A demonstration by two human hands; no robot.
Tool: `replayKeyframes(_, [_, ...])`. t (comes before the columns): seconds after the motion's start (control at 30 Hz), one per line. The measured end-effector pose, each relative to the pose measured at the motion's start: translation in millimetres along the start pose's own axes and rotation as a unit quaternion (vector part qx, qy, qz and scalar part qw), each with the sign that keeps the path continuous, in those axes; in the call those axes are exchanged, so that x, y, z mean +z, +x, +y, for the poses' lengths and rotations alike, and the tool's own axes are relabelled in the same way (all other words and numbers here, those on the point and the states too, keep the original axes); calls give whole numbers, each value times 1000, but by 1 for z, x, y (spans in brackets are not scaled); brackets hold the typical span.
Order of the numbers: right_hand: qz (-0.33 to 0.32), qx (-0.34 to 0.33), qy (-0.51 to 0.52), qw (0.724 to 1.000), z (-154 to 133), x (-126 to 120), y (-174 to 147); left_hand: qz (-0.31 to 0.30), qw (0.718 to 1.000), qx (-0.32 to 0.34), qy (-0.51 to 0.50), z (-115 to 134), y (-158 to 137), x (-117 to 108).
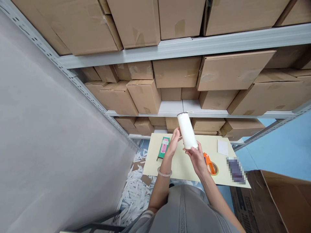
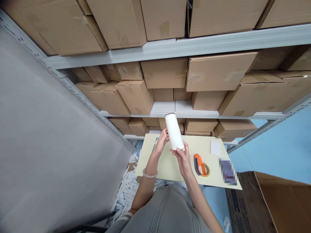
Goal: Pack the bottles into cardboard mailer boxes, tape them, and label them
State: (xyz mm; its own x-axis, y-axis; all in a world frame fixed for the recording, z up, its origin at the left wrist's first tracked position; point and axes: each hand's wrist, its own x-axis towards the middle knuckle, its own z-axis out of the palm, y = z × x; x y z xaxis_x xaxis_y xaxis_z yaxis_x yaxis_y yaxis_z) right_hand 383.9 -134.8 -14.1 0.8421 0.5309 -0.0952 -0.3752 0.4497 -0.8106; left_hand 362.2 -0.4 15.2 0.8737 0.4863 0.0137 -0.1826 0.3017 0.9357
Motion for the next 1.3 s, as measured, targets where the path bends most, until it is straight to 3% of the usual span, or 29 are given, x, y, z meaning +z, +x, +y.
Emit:
replayKeyframes(0.17, [44,-54,-115,991,8,-4,3,20,998,18,55,0,1,4])
replayKeyframes(0.33, [86,-176,-328,924,11,-3,5,39,996,-4,76,-9,2,9])
replayKeyframes(0.43, [82,-197,-368,905,13,-3,6,53,997,-19,54,-11,3,8])
replayKeyframes(0.57, [53,-160,-285,944,11,-5,6,50,998,-28,21,-9,5,5])
replayKeyframes(0.7, [9,-55,-115,992,3,-4,5,42,997,-39,-49,-6,6,4])
replayKeyframes(0.77, [-36,26,-26,999,-4,-1,5,29,995,-36,-85,-5,6,5])
replayKeyframes(0.87, [-102,116,71,985,-13,4,3,21,994,-27,-105,-2,6,6])
replayKeyframes(1.03, [-97,113,116,982,-24,7,3,-6,995,-11,-96,1,4,6])
replayKeyframes(1.2, [-68,91,116,987,-26,3,0,-76,993,-22,-93,4,1,3])
replayKeyframes(1.3, [-56,59,87,993,-23,1,-4,-61,994,-30,-89,4,1,2])
